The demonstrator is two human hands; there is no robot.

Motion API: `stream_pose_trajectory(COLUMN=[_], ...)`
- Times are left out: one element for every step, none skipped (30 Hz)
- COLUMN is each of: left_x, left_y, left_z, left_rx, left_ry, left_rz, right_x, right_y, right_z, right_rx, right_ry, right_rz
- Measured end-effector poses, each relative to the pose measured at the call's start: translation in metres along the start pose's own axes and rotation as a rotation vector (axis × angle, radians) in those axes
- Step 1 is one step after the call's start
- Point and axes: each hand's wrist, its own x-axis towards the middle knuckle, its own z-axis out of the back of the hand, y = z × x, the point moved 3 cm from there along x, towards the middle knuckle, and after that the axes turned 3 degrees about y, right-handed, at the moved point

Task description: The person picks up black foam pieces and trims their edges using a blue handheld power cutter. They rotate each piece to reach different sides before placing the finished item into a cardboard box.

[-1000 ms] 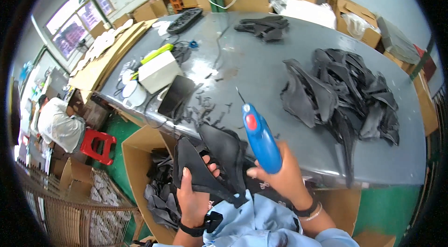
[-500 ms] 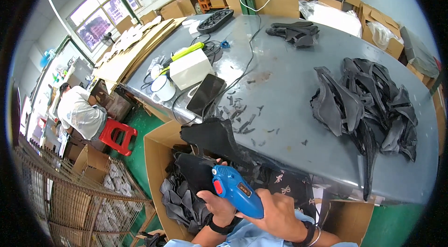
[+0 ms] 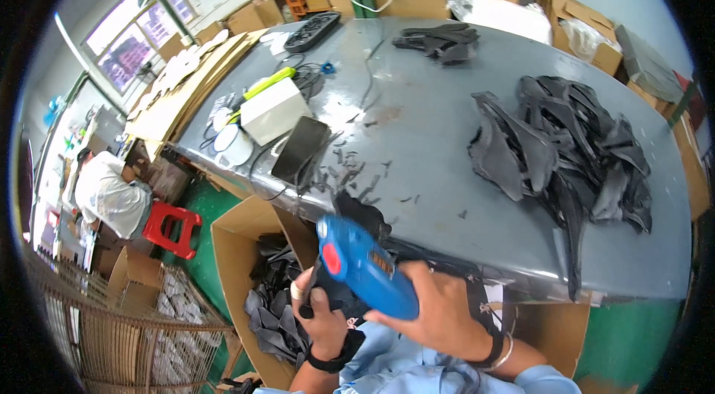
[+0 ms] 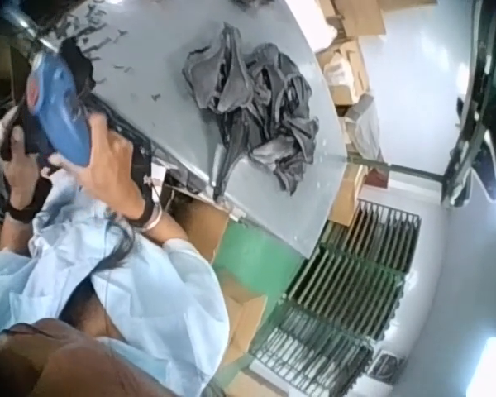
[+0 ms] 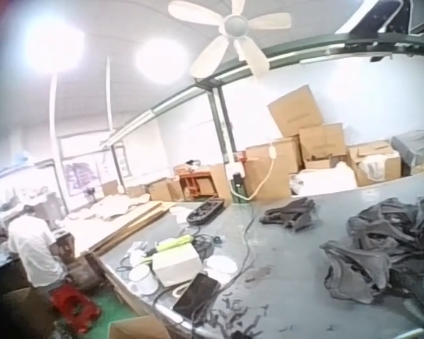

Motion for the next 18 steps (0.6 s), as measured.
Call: stream_pose_trajectory(left_x=[0.002,0.002,0.003,0.006,0.007,0.009,0.014,0.018,0.016,0.011,0.005,0.003,-0.002,-0.007,-0.015,-0.022,-0.033,-0.027], left_y=[-0.002,0.005,-0.001,-0.005,-0.008,-0.013,-0.025,-0.032,-0.035,-0.04,-0.044,-0.045,-0.045,-0.039,-0.035,-0.01,0.014,0.012], left_z=[0.001,0.005,0.001,-0.003,-0.009,-0.018,-0.025,-0.032,-0.032,-0.032,-0.029,-0.034,-0.042,-0.057,-0.072,-0.069,-0.066,-0.071], left_rx=[-0.025,-0.118,-0.189,-0.16,-0.131,-0.141,0.014,0.167,0.067,-0.08,-0.23,-0.163,-0.091,-0.085,-0.061,-0.192,-0.323,-0.591], left_ry=[0.018,0.077,0.131,0.201,0.269,0.284,0.209,0.131,-0.128,-0.086,-0.045,0.319,0.683,0.796,0.892,0.714,0.522,0.32], left_rz=[0.096,0.184,0.237,0.266,0.293,0.298,0.13,-0.04,-0.212,-0.391,-0.568,-0.597,-0.614,-0.432,-0.255,0.11,0.469,0.416], right_x=[0.006,0.011,0.018,0.023,0.025,0.03,0.033,0.036,0.034,0.033,0.033,0.032,0.032,0.032,0.034,0.036,0.036,0.036], right_y=[-0.001,-0.004,-0.011,-0.016,-0.016,-0.016,-0.016,-0.015,-0.017,-0.022,-0.026,-0.026,-0.026,-0.026,-0.02,-0.015,-0.011,-0.007], right_z=[0.008,0.009,0.005,0.007,0.014,0.017,0.019,0.024,0.025,0.025,0.026,0.025,0.025,0.027,0.026,0.025,0.026,0.027], right_rx=[0.031,0.018,0.282,0.539,0.521,0.499,0.479,0.361,0.356,0.425,0.493,0.491,0.53,0.568,0.576,0.647,0.713,0.684], right_ry=[-0.061,-0.07,-0.053,-0.053,-0.075,-0.031,0.012,-0.055,-0.062,-0.101,-0.141,-0.137,-0.182,-0.229,-0.216,-0.141,-0.071,-0.016], right_rz=[-0.032,-0.057,-0.143,-0.225,-0.238,-0.238,-0.237,-0.15,-0.155,-0.179,-0.202,-0.204,-0.17,-0.136,-0.122,-0.139,-0.16,-0.123])
